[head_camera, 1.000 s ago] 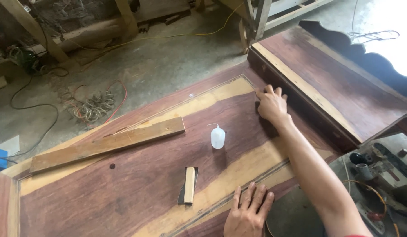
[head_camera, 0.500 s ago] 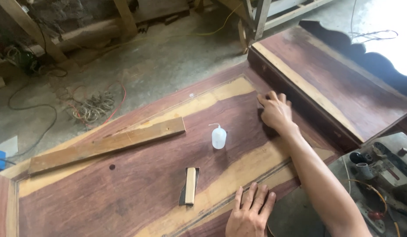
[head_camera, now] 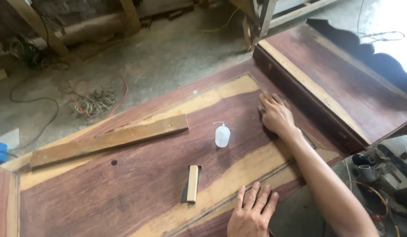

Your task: Manually sanding the surface of a wooden furniture piece using a sanding block.

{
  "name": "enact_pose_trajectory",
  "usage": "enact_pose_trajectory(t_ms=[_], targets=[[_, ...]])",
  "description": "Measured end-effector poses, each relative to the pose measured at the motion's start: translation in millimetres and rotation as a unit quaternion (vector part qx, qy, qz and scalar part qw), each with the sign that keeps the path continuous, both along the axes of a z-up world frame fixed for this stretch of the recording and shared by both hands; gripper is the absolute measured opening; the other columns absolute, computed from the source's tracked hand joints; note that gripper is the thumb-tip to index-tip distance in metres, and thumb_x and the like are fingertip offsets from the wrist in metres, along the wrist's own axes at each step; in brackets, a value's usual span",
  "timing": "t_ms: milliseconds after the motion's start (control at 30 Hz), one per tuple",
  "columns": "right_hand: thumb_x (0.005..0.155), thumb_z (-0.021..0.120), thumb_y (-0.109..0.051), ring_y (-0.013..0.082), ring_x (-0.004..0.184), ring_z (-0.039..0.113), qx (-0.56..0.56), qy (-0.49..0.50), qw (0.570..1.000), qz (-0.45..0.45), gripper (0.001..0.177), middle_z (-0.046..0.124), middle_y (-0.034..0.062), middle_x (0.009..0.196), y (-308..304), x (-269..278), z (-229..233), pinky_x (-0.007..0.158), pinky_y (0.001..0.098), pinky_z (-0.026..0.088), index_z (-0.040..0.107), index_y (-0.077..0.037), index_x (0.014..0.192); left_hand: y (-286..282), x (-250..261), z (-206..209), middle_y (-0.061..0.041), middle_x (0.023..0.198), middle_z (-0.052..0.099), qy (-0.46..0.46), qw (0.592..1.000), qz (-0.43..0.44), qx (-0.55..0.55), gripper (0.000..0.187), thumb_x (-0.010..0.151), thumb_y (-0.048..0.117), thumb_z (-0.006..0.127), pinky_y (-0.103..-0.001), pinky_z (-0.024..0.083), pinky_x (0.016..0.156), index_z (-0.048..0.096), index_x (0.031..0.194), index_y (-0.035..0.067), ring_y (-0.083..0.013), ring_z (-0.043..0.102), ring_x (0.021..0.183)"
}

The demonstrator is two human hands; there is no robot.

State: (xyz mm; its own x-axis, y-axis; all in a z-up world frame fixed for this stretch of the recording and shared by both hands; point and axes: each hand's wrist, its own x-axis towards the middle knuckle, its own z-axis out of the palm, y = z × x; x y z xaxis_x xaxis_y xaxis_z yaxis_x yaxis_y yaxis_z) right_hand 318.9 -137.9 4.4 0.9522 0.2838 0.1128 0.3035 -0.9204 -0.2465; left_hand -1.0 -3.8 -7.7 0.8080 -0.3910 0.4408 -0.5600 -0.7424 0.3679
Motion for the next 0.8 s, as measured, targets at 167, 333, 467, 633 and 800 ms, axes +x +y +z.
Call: enact_pose_trajectory(t_ms=[167,333,467,633,800], targets=[[0.101,0.038,-0.023,0.0339,0.154,0.026,0.010,0.044,0.999,0.008,0.057,0.033,0.0038,0.166,1.8,7.2,13.9,0.119,0.0585,0.024,0.037,-0.016,0.157,-1.4,1.6,6.6,-0.020,0.155,0.052,0.008,1.000,0.008,0.000,0.057,0.097,0.021,0.048,-0.066,0.023,0.116,0.056,0.150,0.004,-0.0433,0.042,0.145],[0.097,0.047,-0.028,0.0379,0.154,0.026,0.007,0.054,0.998,-0.009,0.060,0.029,0.0028,0.169,17.4,69.8,-3.4,0.118,0.0635,0.026,0.038,-0.018,0.156,-2.3,3.1,1.6,-0.019,0.151,0.057,-0.048,0.998,0.017,-0.030,0.047,0.101,0.023,0.056,-0.070,0.030,0.110,0.063,0.143,0.004,-0.0455,0.049,0.139],[0.104,0.036,-0.029,0.0376,0.154,0.025,0.019,0.027,0.999,0.008,0.053,0.032,0.0063,0.167,10.2,29.9,-1.3,0.118,0.0592,0.026,0.038,-0.014,0.155,-0.9,3.3,0.5,-0.020,0.154,0.054,-0.022,1.000,0.010,-0.003,0.052,0.099,0.020,0.052,-0.068,0.025,0.114,0.058,0.148,0.003,-0.0445,0.044,0.143],[0.101,0.045,-0.026,0.0306,0.154,0.027,0.002,0.036,0.999,0.000,0.057,0.037,0.0020,0.165,11.4,17.8,16.6,0.118,0.0501,0.033,0.039,-0.014,0.156,0.3,0.7,9.1,-0.022,0.154,0.053,-0.006,1.000,0.008,-0.001,0.058,0.110,0.041,0.037,-0.068,0.026,0.113,0.057,0.150,0.003,-0.0444,0.043,0.144],[0.102,0.041,-0.030,0.0336,0.153,0.028,0.022,0.091,0.995,0.015,0.054,0.034,0.0012,0.166,18.9,104.9,4.4,0.119,0.0461,0.031,0.045,-0.020,0.154,0.3,0.6,5.8,-0.020,0.156,0.050,0.014,0.999,-0.004,-0.030,0.050,0.102,0.019,0.058,-0.070,0.028,0.112,0.056,0.149,0.004,-0.0467,0.042,0.142]])
